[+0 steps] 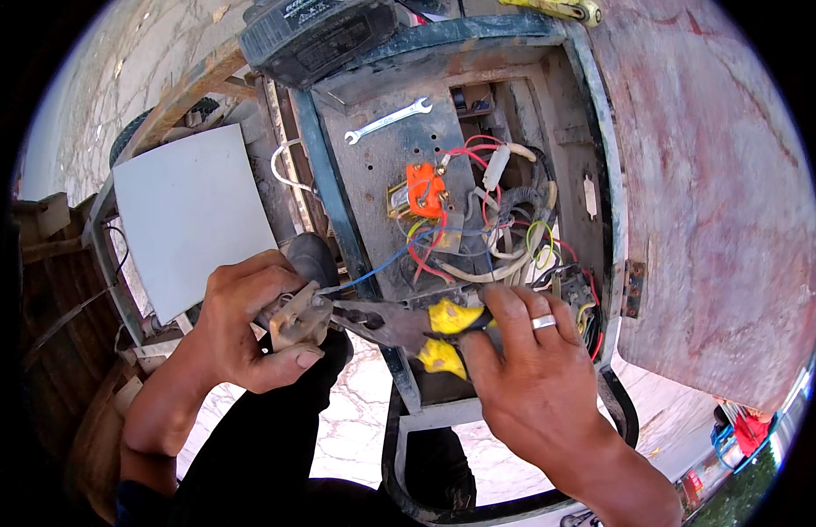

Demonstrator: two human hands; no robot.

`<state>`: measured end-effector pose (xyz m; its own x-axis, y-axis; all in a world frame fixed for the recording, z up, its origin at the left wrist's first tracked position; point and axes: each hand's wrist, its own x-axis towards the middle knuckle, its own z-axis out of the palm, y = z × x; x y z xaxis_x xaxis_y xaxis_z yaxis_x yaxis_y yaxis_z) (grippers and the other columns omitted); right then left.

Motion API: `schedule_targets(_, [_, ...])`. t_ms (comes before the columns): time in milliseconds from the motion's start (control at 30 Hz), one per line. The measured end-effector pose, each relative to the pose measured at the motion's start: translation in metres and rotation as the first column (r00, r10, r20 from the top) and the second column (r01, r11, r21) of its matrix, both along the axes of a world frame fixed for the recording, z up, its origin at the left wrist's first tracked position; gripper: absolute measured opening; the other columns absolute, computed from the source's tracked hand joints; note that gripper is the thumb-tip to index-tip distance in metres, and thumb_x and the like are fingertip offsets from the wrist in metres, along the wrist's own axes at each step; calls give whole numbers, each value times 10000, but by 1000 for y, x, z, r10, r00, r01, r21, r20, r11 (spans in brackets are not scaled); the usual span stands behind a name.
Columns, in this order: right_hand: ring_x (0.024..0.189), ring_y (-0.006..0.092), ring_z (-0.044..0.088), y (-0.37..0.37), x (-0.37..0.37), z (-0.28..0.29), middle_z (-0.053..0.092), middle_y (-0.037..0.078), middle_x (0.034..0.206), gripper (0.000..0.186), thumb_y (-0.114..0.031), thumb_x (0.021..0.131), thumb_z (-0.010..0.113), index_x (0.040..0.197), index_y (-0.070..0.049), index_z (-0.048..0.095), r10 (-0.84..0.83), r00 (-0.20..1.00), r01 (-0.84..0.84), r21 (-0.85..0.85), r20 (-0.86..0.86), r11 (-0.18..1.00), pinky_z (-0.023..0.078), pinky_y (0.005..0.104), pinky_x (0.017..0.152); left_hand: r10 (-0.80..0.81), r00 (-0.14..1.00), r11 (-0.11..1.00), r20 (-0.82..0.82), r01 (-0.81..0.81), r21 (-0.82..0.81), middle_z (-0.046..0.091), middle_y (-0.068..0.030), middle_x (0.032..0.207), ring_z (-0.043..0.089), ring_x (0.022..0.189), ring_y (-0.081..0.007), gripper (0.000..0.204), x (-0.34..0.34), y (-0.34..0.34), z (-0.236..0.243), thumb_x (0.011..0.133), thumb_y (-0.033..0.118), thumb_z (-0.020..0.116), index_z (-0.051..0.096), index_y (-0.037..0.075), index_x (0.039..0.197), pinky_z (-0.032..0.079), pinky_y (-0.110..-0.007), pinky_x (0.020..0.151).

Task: The person repairs electrical wiring on a vehicle. They use pliers to strip wire insulation and connect wires to a terminal block. The person also uses a screwdriver to tighten connections.

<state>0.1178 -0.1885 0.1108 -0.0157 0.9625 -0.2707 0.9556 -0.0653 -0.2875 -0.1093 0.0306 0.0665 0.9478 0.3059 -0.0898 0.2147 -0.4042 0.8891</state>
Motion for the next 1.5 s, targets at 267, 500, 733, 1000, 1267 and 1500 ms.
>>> schedule_targets(267, [1240, 492, 577, -6, 18, 12, 519, 271, 1475, 563, 19, 707, 676, 1267, 42, 620, -244, 817, 49, -358, -522, 932, 447, 529, 1081, -14, 996, 1000, 92, 13, 9, 590, -124, 792, 601, 601, -296, 518, 1, 2, -4, 688, 359, 908, 669, -15, 955, 473, -392, 509])
schedule_targets(500, [1312, 494, 559, -2, 22, 5, 455, 280, 1587, 717, 36, 705, 610, 1421, 11, 580, -316, 724, -13, -470, -613, 883, 436, 509, 1132, -74, 989, 984, 128, 51, 172, 602, -116, 840, 617, 615, -286, 575, 12, 1, 1, 652, 385, 934, 652, -1, 973, 499, -389, 521])
schedule_targets(733, [1344, 497, 536, 1, 24, 1, 444, 280, 1570, 649, 37, 717, 634, 1364, 39, 582, -251, 773, -21, -419, -582, 908, 425, 498, 1158, -83, 989, 973, 121, 54, 226, 619, -140, 868, 633, 641, -306, 623, 15, -2, 0, 642, 395, 934, 649, -19, 1010, 503, -399, 539])
schedule_targets(1000, [1172, 471, 596, 0, 28, -6, 499, 240, 1340, 519, -14, 739, 761, 1221, 60, 585, -234, 749, -32, -388, -619, 921, 526, 518, 970, -97, 989, 959, 111, 63, 275, 589, -127, 849, 604, 599, -285, 605, 20, -3, 0, 658, 415, 919, 655, -27, 976, 488, -408, 513])
schedule_targets(1267, [1087, 458, 627, -1, 25, -11, 515, 227, 1300, 511, -24, 743, 776, 1218, 55, 603, -250, 762, -15, -403, -597, 915, 549, 509, 915, -98, 990, 941, 105, 58, 335, 570, -115, 842, 587, 595, -266, 558, 21, -8, -2, 676, 403, 903, 652, -14, 949, 484, -398, 510])
schedule_targets(1500, [1004, 416, 656, -5, 14, -14, 528, 218, 1296, 496, -30, 686, 798, 1156, 16, 645, -140, 909, 19, -297, -392, 955, 561, 483, 889, -87, 996, 962, -16, 88, 258, 560, -115, 795, 586, 587, -290, 521, 18, -12, 0, 678, 365, 893, 643, -18, 928, 484, -402, 514])
